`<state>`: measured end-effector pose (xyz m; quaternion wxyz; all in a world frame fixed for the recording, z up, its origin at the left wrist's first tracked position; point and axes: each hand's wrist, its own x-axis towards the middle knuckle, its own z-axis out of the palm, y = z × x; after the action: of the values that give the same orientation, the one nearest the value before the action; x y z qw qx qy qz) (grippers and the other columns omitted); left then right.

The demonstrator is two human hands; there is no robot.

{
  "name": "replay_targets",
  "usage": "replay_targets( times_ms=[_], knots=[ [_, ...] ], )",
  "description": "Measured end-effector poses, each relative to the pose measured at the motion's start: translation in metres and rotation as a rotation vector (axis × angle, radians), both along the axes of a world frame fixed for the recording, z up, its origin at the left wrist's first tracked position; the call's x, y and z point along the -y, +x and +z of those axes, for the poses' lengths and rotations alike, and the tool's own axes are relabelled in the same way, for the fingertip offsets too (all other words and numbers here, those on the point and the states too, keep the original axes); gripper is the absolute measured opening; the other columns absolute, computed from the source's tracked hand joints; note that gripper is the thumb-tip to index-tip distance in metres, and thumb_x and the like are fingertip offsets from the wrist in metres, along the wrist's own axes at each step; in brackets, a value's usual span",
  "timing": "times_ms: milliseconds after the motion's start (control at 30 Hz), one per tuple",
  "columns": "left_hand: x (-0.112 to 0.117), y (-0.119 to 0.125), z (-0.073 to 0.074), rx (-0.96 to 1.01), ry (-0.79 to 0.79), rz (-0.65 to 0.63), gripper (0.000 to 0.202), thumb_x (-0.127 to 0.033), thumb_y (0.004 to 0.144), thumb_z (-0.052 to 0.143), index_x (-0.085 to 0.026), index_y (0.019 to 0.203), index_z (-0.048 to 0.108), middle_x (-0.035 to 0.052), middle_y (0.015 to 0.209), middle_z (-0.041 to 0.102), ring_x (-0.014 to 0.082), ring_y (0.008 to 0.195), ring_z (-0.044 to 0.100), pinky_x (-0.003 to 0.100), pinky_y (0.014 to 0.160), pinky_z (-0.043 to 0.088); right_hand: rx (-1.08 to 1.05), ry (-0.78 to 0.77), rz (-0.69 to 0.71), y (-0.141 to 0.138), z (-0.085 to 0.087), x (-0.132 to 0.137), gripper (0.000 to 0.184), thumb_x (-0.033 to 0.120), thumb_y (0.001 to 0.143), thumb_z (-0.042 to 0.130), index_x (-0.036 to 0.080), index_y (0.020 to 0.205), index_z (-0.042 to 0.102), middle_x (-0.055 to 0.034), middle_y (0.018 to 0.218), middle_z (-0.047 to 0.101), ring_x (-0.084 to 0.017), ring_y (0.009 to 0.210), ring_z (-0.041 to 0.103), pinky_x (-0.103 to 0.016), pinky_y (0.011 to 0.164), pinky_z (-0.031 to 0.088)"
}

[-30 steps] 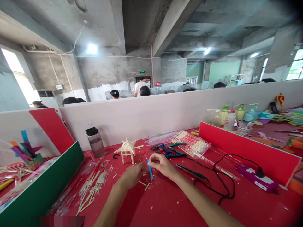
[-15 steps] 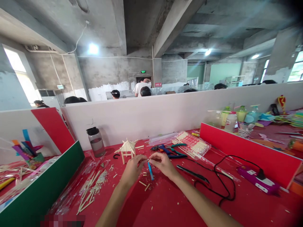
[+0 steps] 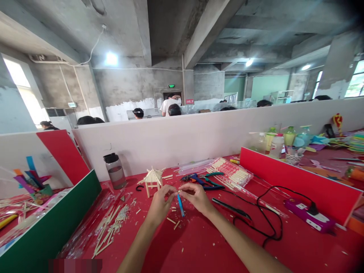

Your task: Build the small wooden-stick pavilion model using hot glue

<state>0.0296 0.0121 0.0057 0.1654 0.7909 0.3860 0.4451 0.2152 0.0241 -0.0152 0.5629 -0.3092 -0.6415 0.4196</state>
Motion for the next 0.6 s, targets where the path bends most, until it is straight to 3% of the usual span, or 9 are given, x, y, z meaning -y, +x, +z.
replay_targets(
  times_ms=[300,600],
  knots=[
    [0.003,0.002,0.0044,0.001,-0.028,-0.01,0.02,-0.033,0.091,0.055,-0.018,0.091,0.069,0.004,0.083,0.068,0.0154,0.074,0.06,0.027,0.073,0.048,0.025,0.052,-0.061,0.0009,-0.0014,0.0001,0.024,0.042,0.074,0.076,0.02,0.084,0.075,-0.0051,0.083,0.076,-0.021,0.078,0.07,-0.032,0.074,0.056],
    [0.009,0.0029,0.0081,-0.179,0.047,0.032,0.017,-0.028,0.095,0.048,-0.02,0.092,0.063,0.0043,0.091,0.066,0.0174,0.084,0.062,0.029,0.078,0.047,0.004,0.021,-0.031,0.0007,-0.0033,0.0,0.024,0.04,0.074,0.077,0.019,0.086,0.075,-0.0048,0.081,0.075,-0.02,0.073,0.068,-0.029,0.069,0.053]
  ],
)
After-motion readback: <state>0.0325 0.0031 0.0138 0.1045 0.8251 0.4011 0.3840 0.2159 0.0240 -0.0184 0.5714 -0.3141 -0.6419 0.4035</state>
